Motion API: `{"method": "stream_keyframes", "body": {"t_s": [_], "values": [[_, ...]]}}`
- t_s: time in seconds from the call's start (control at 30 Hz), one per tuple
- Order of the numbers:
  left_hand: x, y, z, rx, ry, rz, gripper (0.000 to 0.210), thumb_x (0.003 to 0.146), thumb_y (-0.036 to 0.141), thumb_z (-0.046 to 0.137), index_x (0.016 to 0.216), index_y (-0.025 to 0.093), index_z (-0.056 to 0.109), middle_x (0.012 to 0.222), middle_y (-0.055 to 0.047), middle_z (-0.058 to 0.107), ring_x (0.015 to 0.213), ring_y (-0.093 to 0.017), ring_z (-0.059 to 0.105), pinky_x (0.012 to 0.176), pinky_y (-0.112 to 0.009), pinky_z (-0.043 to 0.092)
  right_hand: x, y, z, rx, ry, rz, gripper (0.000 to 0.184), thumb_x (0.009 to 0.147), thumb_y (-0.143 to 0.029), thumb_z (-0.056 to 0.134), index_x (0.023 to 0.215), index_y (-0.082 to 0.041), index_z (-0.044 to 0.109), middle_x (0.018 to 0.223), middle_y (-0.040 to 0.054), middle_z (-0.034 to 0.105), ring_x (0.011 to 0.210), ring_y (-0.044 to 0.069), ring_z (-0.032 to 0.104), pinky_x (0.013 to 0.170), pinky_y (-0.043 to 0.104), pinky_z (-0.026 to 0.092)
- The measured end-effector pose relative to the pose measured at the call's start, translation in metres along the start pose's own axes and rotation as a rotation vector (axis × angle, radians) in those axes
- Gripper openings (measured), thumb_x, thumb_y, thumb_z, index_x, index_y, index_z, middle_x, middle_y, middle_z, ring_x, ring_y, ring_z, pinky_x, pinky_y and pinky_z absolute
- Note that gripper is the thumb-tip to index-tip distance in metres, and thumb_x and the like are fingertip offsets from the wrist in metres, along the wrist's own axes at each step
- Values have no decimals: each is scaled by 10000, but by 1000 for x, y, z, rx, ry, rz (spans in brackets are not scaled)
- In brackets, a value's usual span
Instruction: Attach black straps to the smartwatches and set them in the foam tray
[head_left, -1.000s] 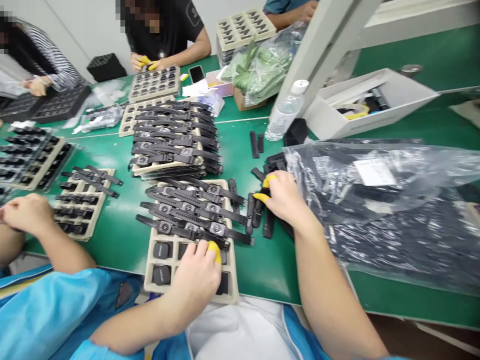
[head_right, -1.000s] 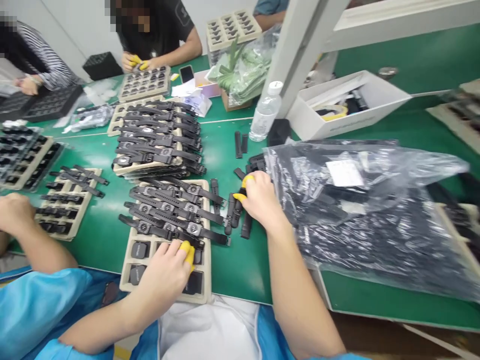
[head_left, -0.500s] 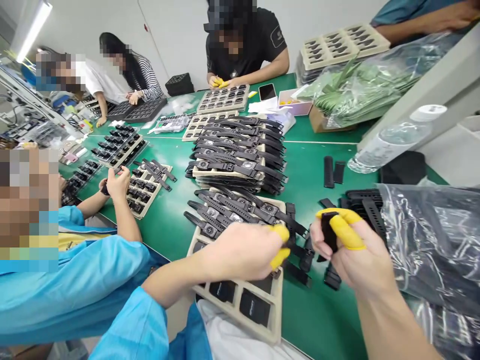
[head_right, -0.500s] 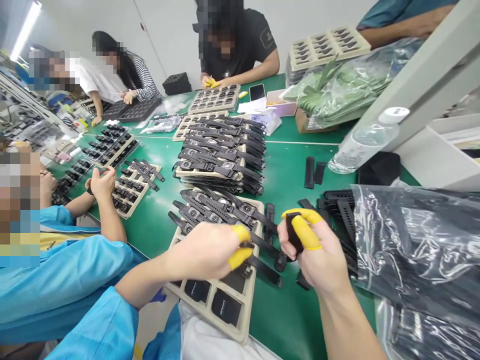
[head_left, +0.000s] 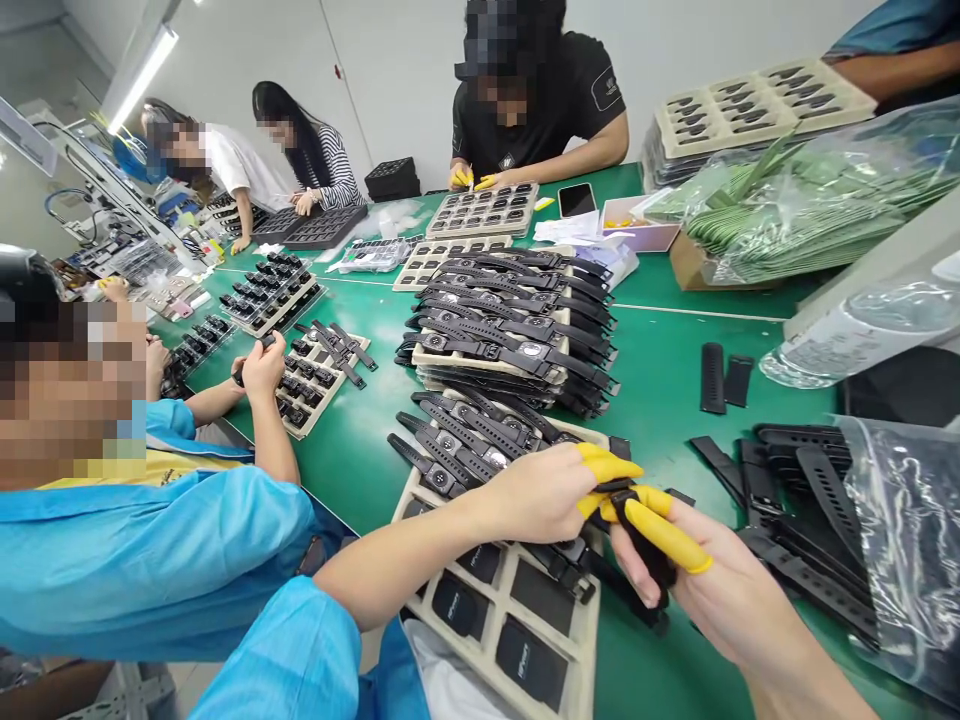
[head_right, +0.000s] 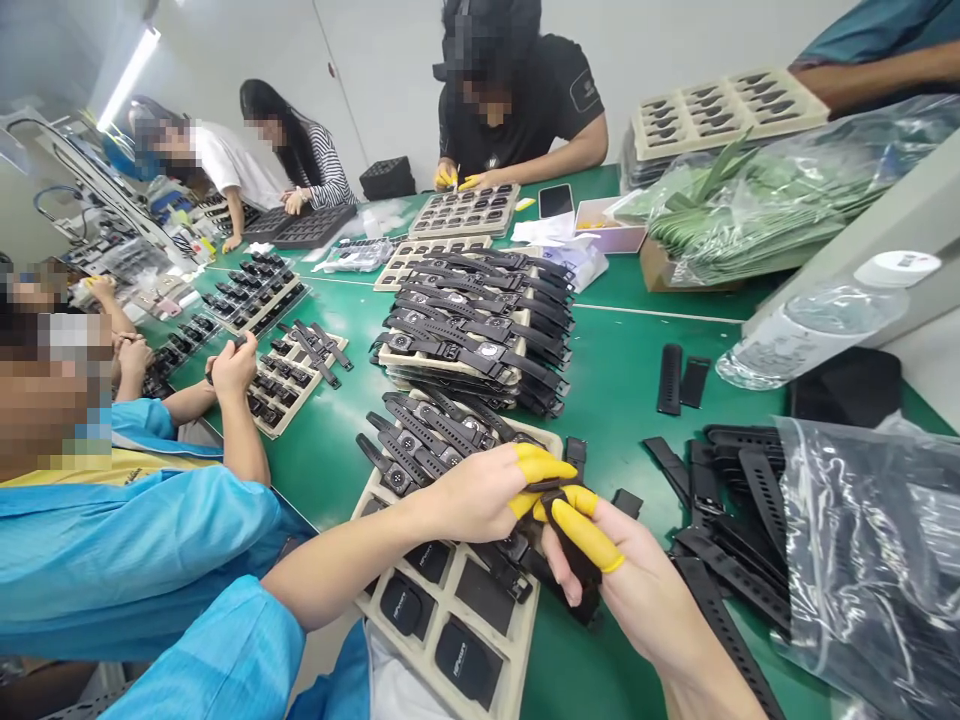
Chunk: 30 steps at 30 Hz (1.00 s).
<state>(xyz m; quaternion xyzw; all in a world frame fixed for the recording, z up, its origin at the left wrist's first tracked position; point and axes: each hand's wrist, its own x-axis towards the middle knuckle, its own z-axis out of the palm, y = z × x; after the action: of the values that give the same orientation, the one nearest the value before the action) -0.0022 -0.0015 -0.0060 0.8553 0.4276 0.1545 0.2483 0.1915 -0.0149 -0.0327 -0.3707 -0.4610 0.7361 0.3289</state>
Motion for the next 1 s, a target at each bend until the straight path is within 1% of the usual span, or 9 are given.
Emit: {"method": "stream_keyframes", "body": {"t_s": [0.1,0.23,0.37,0.5,0.6,0.67,0.73,0.83,1.0], "values": [[0,-2,-1,12,-19,29,529,913,43,448,1428,95,557,1431,-154,618,1393,-233,550,1199,-390,470,-1,4,-4,-43,-41,-7,468,928,-645,653,728,-222,653,475,27,532,427,161,427,435,312,373],[0,-4,-1,28,-11,54,548,893,41,433,1419,99,572,1425,-149,627,1386,-240,561,1198,-391,468,-3,8,0,43,16,30,456,936,-627,669,765,-205,646,482,-6,511,430,119,386,438,265,341],[-2,-5,2,33,45,58,493,924,76,416,1392,77,573,1405,-154,634,1388,-237,558,1203,-365,459,-4,9,3,105,9,-3,454,947,-611,669,759,-201,616,458,-23,488,412,99,352,426,247,314],[-2,-4,7,2,89,72,457,954,104,402,1379,75,569,1378,-163,635,1353,-238,576,1177,-364,485,-7,0,9,191,51,48,416,940,-577,706,782,-204,611,485,-32,494,431,92,360,447,235,298],[-2,-1,7,-1,121,76,472,974,132,395,1415,46,541,1349,-188,622,1347,-254,561,1185,-378,471,-8,-6,11,270,44,56,403,940,-564,708,776,-211,604,490,-39,474,422,91,333,437,238,275],[-2,1,4,-14,118,96,491,989,169,401,1447,29,510,1329,-201,610,1334,-261,555,1183,-384,467,-6,-5,10,302,38,53,406,965,-547,677,750,-216,582,488,-38,462,418,92,317,426,240,270],[-3,2,0,-46,102,127,493,1011,216,401,1468,55,491,1327,-189,606,1319,-256,556,1180,-389,468,-3,-1,7,303,35,46,425,970,-554,663,729,-219,560,471,-40,446,402,89,304,406,236,263],[-4,3,-2,-45,111,122,467,1018,242,397,1451,107,508,1317,-181,611,1317,-271,545,1165,-438,476,0,2,6,269,30,45,465,923,-599,707,716,-217,540,435,-51,431,368,74,294,375,218,248],[-5,2,-1,155,105,105,424,953,211,472,1352,104,566,1232,-188,627,1223,-313,560,1090,-507,500,5,-5,9,242,10,106,522,812,-676,790,789,-204,567,414,-75,448,342,49,238,341,185,229]]}}
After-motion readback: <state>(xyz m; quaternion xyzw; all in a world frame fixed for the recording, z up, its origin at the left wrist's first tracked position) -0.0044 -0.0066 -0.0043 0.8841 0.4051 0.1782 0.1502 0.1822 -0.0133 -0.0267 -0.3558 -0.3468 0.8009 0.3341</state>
